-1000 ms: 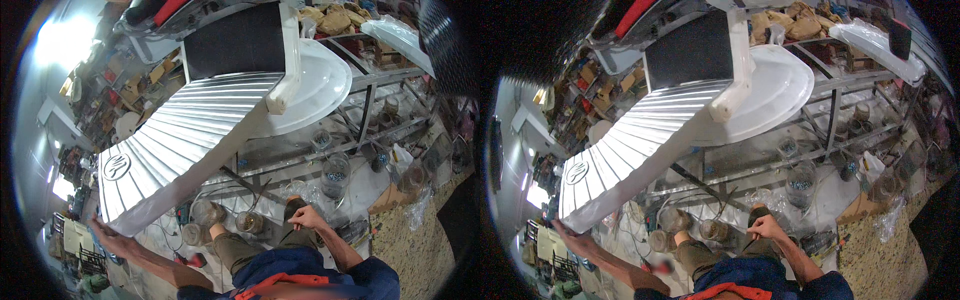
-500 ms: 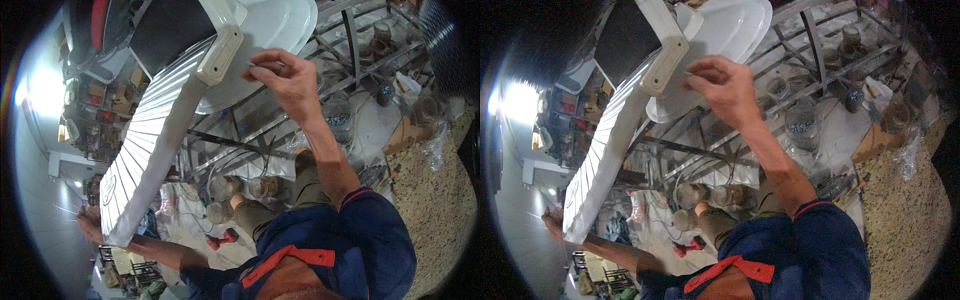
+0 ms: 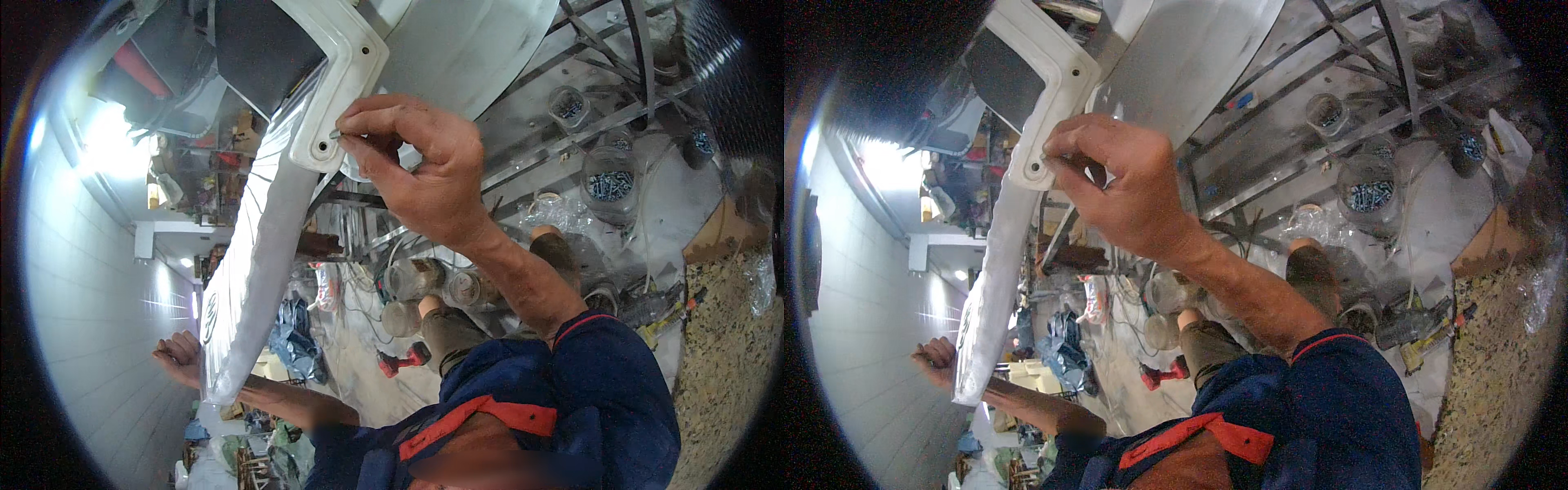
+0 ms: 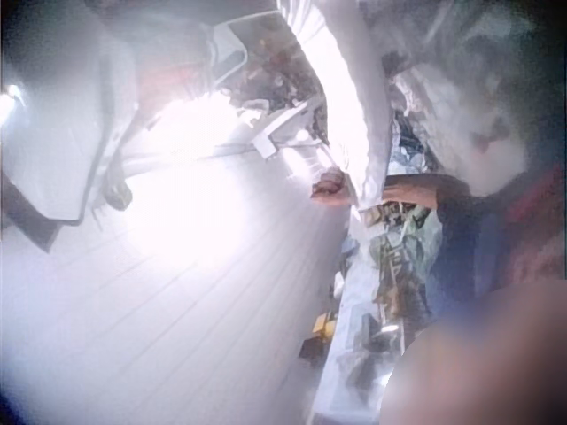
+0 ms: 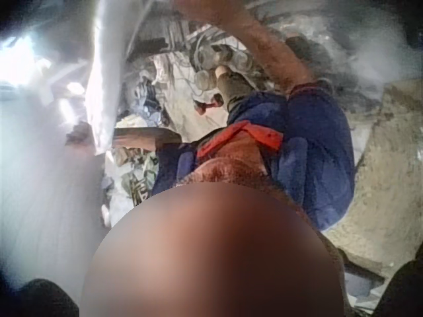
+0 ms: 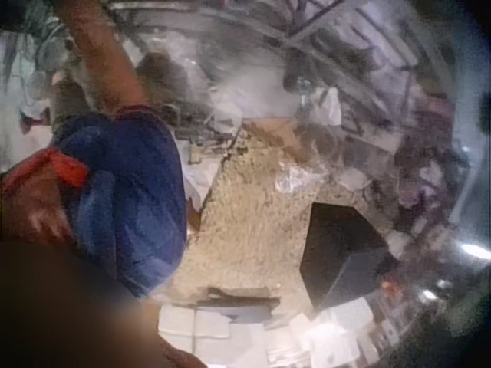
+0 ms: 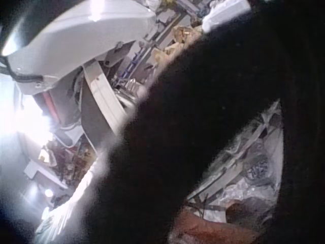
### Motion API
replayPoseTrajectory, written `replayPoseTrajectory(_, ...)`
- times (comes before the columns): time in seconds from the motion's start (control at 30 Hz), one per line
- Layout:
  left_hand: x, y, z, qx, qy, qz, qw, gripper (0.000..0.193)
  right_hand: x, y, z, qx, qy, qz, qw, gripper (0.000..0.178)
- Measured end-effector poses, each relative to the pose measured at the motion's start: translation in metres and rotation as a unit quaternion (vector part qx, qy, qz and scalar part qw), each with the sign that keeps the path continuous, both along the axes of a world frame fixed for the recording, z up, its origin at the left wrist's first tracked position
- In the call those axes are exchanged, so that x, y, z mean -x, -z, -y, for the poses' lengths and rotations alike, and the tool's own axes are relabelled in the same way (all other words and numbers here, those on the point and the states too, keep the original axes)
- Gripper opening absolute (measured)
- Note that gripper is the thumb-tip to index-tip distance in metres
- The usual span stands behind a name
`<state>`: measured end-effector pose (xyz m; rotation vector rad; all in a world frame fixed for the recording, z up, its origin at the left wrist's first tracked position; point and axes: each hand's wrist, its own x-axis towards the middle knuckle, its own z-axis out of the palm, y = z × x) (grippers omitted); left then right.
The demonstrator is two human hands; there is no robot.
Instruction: The person positions a silver ribbed floorboard onto the rear deck of a white scooter. They use a red cordless drill to drive screws into the floorboard and the scooter body, securing the part in place. The person also attaches a white plastic bracket to the floorboard using the drill.
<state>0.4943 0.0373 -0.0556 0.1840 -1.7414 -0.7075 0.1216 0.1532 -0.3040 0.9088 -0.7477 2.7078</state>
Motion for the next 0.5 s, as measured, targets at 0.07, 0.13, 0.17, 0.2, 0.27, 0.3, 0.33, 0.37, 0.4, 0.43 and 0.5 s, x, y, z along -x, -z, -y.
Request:
replayPoseTrajectory(0.07,0.000,-0.003,0.000,-0.022,-0.087,-0.074,0.993,0.037,0.000,0.001,0.003,0.003,0.016,-0.009,1.000,0.013)
replayPoseTrajectory(0.13,-0.001,-0.004,-0.001,0.016,-0.060,-0.003,0.998,0.038,0.001,0.001,0.005,0.014,0.033,-0.030,0.999,0.012)
replayPoseTrajectory(0.17,-0.001,-0.003,-0.001,0.024,-0.001,0.057,0.998,0.038,0.001,-0.001,0.005,0.015,0.044,-0.041,0.998,0.012)
replayPoseTrajectory(0.2,-0.001,-0.001,0.000,0.019,-0.057,0.005,0.998,0.037,0.003,-0.003,0.005,0.015,0.070,-0.055,0.996,0.013)
replayPoseTrajectory(0.27,-0.001,0.004,0.001,0.012,-0.095,-0.051,0.994,0.034,0.006,-0.008,0.004,0.008,0.126,-0.085,0.988,0.014)
replayPoseTrajectory(0.3,0.000,0.006,0.002,-0.005,-0.109,-0.072,0.991,0.034,0.008,-0.010,0.002,-0.015,0.137,-0.107,0.985,0.015)
replayPoseTrajectory(0.33,0.002,0.007,0.002,-0.004,-0.118,-0.095,0.988,0.033,0.010,-0.010,-0.003,-0.038,0.148,-0.128,0.980,0.017)
replayPoseTrajectory(0.37,0.003,0.006,-0.001,0.012,-0.111,-0.079,0.991,0.032,0.012,-0.011,-0.007,-0.058,0.164,-0.149,0.973,0.018)
replayPoseTrajectory(0.4,0.005,0.002,-0.007,-0.002,-0.079,-0.081,0.994,0.031,0.015,-0.012,-0.011,-0.087,0.161,-0.170,0.968,0.019)
replayPoseTrajectory(0.43,0.008,-0.002,-0.015,-0.001,-0.033,-0.045,0.998,0.030,0.016,-0.012,-0.016,-0.112,0.160,-0.192,0.962,0.020)
replayPoseTrajectory(0.5,0.014,-0.011,-0.045,0.037,-0.045,-0.055,0.997,0.029,0.018,-0.017,-0.020,-0.144,0.167,-0.220,0.950,0.021)
